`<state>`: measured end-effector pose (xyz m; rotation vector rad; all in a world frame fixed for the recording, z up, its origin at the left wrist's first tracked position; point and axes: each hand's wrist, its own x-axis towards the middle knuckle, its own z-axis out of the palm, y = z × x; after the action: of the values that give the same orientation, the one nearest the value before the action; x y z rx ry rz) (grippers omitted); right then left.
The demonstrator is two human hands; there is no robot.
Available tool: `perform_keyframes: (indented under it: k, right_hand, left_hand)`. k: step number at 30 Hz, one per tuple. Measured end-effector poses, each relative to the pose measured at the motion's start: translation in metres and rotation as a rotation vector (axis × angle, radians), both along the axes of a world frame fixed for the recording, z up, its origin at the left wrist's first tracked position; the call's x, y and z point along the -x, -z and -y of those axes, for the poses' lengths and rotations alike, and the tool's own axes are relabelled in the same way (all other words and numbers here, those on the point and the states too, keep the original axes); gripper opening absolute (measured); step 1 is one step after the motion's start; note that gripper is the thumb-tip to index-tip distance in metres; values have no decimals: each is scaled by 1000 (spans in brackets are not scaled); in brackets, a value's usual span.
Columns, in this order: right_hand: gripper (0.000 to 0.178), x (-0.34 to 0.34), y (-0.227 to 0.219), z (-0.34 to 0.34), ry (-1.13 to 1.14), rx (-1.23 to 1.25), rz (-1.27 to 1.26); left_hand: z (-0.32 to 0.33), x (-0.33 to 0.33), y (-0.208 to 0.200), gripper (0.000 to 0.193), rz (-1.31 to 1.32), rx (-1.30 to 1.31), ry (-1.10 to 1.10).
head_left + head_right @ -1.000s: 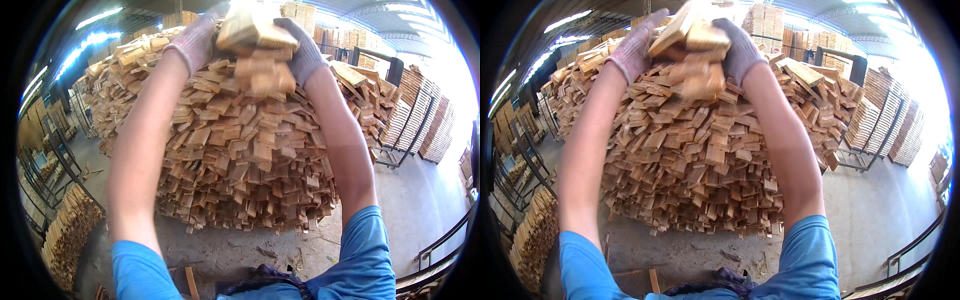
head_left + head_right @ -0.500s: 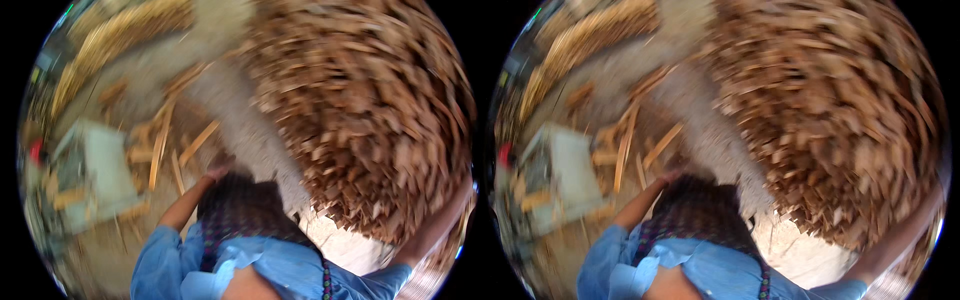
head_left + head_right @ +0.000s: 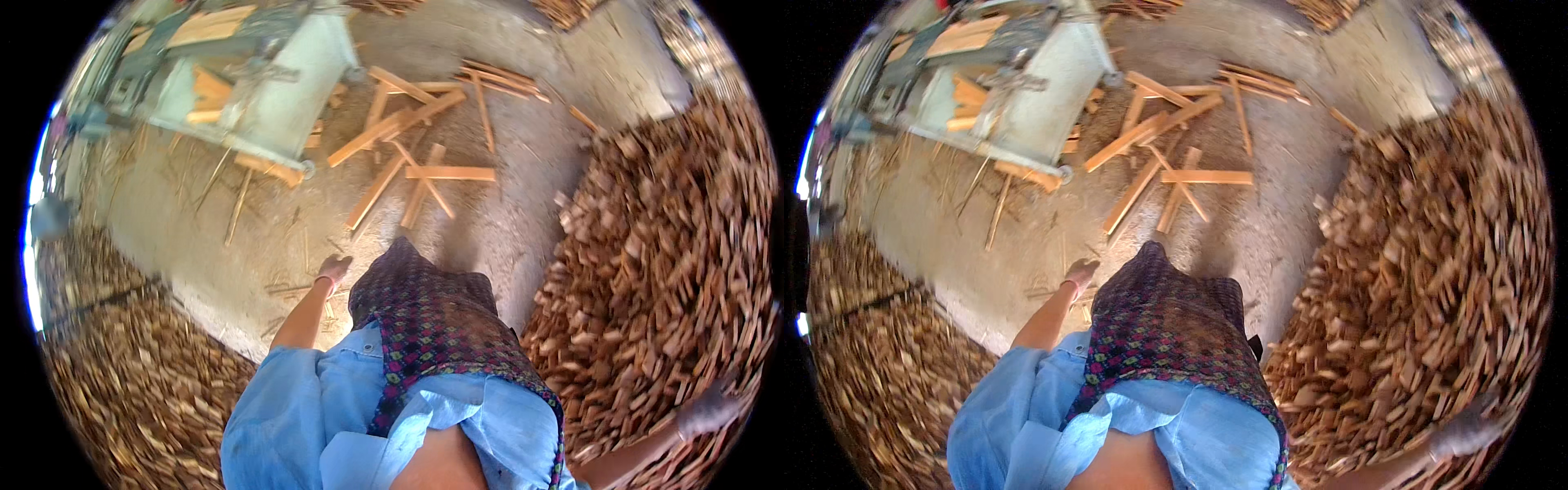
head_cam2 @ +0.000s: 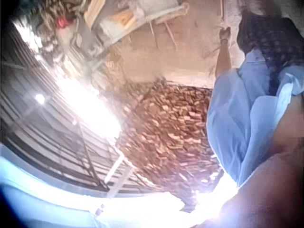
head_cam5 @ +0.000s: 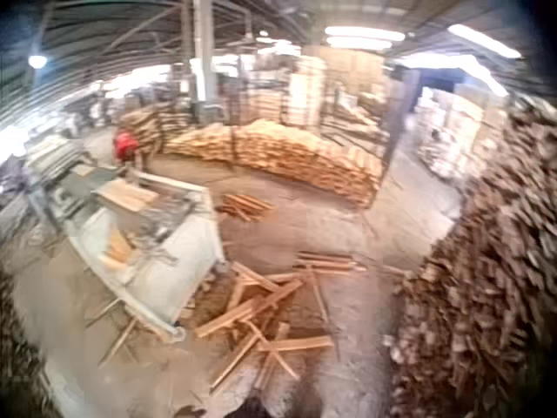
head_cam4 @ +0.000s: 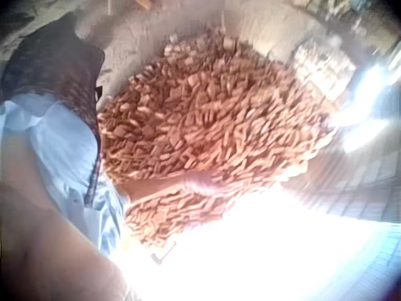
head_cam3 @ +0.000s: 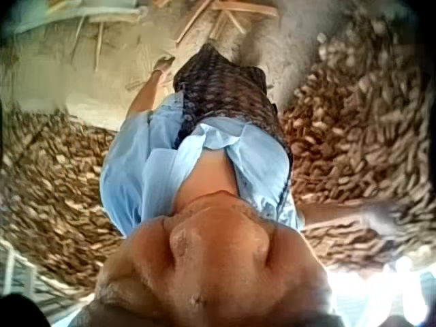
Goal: The person repeatedly picks up bundles of wooden planks from a pile on the floor and stacks them onto a large, organized stack. The person wears gloves and moves between the loose pile and the main stack throughout the video.
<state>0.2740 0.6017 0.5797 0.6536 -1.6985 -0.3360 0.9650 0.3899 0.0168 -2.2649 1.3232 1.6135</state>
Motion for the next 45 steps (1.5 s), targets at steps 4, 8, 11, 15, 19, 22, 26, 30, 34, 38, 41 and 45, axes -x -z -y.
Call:
perform_keyframes:
  k: [4,8,11,15,19,22,26,30,34,38,41,45]
  right_hand:
    - [62,-95,199,121,-361,-93,1103]
    - [66,-162,375,178,-411,-718,1592]
    - [66,-198,439,214,-278,-1042,1771]
    - [66,-196,572,244,-392,-1469,1710]
    - [63,-285,513,281,-446,-1338,1880]
    - [59,-346,492,283,-575,-1285,1921]
    - [60,-405,484,289,-428,-1383,1820]
    - [63,-450,502,285,-230,-1440,1749]
    - [66,-483,555,296,-322,-1543,1680]
    - [38,-615,517,343,-639,-1540,1683]
    - [29,-677,562,391,-859,-1731,1677]
    - [60,-800,548,450,-837,-1921,1297]
  left_hand:
    - [1,12,-19,74,-131,113,-112]
    - [-36,-10,-43,57,36,545,207]
    - [-104,-28,-73,53,58,482,-99]
    - [-229,-56,-76,49,-111,156,-1008]
    - [-338,-67,-58,34,-165,-17,-1619]
    - [-349,-76,-42,38,-191,-149,-1760]
    - [-295,-109,-18,38,-239,-2,-1702]
    - [-222,-201,5,44,-176,63,-1411]
    - [-169,-285,-15,58,-220,154,-1361]
    - [-164,-345,-23,63,-327,274,-1449]
    - [-150,-378,-20,63,-326,253,-1501]
    - [-145,-401,-30,61,-266,204,-1503]
